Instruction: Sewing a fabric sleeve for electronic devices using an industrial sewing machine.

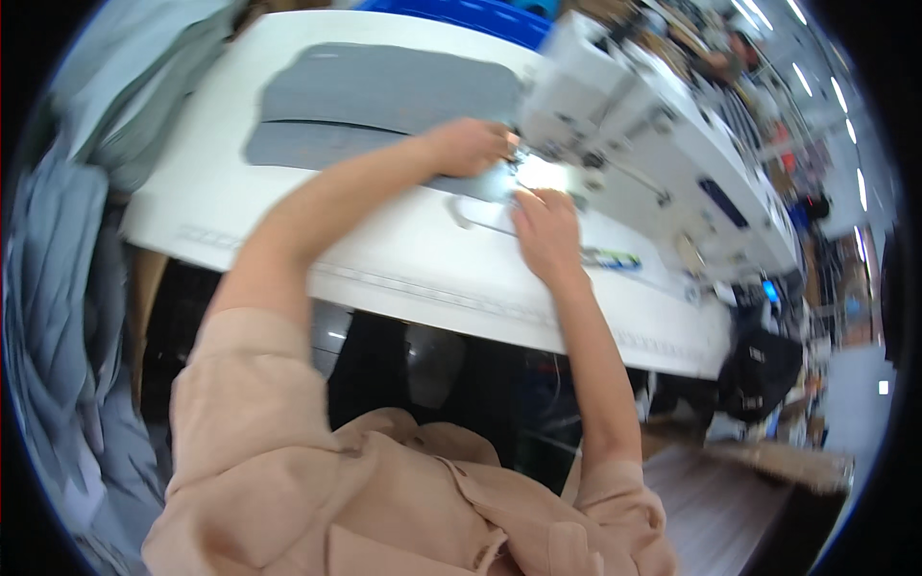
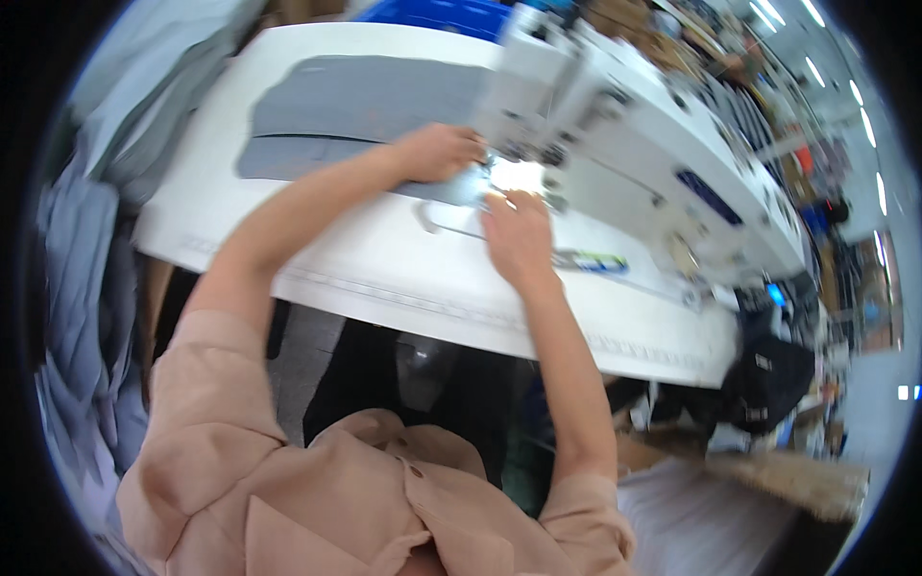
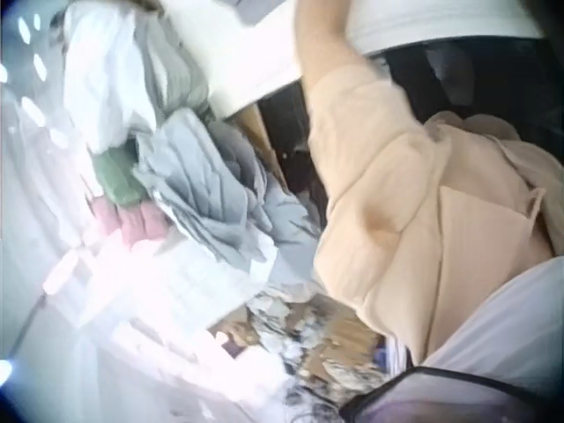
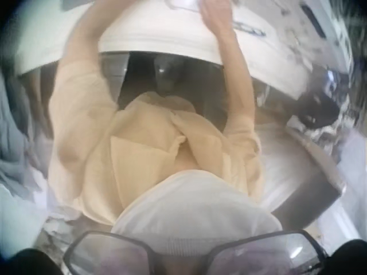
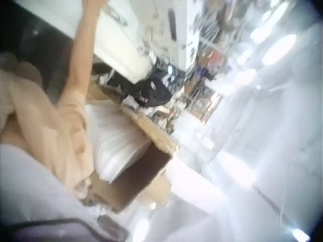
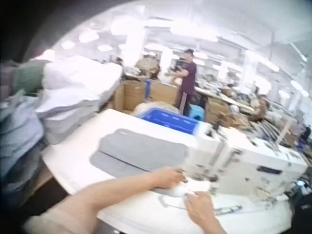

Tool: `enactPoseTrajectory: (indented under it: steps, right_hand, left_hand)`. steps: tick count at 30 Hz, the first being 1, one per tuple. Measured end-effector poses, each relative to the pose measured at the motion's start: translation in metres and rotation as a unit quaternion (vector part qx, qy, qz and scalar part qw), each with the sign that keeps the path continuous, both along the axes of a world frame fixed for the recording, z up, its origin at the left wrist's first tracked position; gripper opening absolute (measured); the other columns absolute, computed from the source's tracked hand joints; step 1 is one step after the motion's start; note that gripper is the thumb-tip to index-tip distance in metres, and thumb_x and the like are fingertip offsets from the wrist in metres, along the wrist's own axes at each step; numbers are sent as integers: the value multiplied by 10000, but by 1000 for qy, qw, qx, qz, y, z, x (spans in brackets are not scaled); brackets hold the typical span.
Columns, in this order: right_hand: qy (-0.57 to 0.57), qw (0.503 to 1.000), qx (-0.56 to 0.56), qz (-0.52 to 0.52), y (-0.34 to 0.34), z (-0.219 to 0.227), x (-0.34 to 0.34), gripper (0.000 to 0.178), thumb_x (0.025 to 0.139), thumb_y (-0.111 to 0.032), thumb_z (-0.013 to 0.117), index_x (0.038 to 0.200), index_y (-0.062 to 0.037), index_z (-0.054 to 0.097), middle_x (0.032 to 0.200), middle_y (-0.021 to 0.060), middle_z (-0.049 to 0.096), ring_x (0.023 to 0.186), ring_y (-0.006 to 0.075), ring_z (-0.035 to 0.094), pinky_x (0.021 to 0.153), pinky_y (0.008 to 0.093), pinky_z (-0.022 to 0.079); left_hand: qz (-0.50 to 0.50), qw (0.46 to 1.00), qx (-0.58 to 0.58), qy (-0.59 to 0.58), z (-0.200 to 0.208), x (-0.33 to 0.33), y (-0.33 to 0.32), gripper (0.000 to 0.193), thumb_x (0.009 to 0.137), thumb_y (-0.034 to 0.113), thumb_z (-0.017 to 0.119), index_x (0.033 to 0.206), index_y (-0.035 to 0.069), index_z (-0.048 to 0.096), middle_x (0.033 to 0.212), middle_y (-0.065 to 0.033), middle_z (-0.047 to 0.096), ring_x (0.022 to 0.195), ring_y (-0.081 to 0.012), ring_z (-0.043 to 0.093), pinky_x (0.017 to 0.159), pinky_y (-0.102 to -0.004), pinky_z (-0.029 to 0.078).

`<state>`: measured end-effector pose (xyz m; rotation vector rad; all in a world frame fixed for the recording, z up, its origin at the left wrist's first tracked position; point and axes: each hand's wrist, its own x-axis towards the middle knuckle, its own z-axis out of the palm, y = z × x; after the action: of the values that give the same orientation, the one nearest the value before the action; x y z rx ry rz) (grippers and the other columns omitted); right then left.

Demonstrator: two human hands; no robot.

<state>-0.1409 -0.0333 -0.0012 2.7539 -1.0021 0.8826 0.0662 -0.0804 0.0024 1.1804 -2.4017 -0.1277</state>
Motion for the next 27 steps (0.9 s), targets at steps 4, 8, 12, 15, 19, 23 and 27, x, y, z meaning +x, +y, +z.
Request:
enactPoseTrajectory:
  steps: [4, 8, 12, 15, 19, 23, 27]
  right_hand:
    - [62, 992, 46, 95, 32, 22, 6, 468, 681, -174, 638, 1087, -2, 480, 1023, 166, 515, 970, 329, 473, 839, 394, 376]
    - [152, 973, -29, 170, 50, 42, 55, 619, 619, -231, 698, 1143, -20, 446, 1197, 162, 439, 1120, 328, 398, 900, 453, 336]
    - [184, 973, 36, 134, 14, 42, 110, 493, 696, -134, 590, 1150, -21, 433, 1181, 192, 432, 1092, 337, 414, 892, 424, 351]
    - [287, 944, 130, 96, 19, 53, 128, 491, 677, -104, 579, 1142, -29, 438, 1036, 175, 496, 976, 323, 470, 834, 413, 386]
    - [265, 953, 72, 127, 54, 63, 124, 347, 652, -137, 607, 969, -28, 515, 881, 148, 510, 853, 308, 498, 747, 401, 404]
    - [216, 963, 29, 158, 54, 51, 143, 332, 610, -140, 653, 886, -17, 517, 943, 164, 495, 928, 313, 471, 776, 393, 399]
    - [177, 971, 67, 146, 54, 46, 146, 360, 573, -108, 684, 860, 2, 498, 1023, 184, 474, 998, 324, 441, 829, 391, 387]
  left_hand:
    - [83, 982, -62, -156, 5, -10, 22, 316, 829, 341, 469, 1110, 199, 506, 1206, -50, 443, 1177, -226, 346, 893, -565, 265]
    - [283, 955, -64, -67, 20, 46, 61, 416, 853, 436, 393, 1217, 235, 409, 1309, -107, 325, 1234, -392, 218, 903, -659, 151]
    - [409, 907, 89, -39, 16, 91, 94, 467, 849, 461, 377, 1256, 232, 387, 1355, -159, 259, 1244, -409, 184, 923, -658, 103]
    - [351, 917, 172, -83, 38, 83, 140, 486, 838, 454, 403, 1228, 164, 427, 1291, -185, 343, 1165, -422, 322, 934, -572, 234]
    - [307, 947, 83, -40, 81, 182, 161, 245, 733, 139, 516, 950, 56, 594, 983, -124, 579, 952, -272, 531, 824, -359, 419]
    - [599, 775, -66, -191, 156, 309, 189, 212, 728, 109, 537, 932, 80, 583, 928, -155, 568, 918, -303, 546, 744, -407, 455]
    - [660, 720, -87, -195, 157, 367, 208, 201, 754, 169, 560, 943, 120, 605, 939, -112, 585, 888, -296, 567, 751, -408, 461]
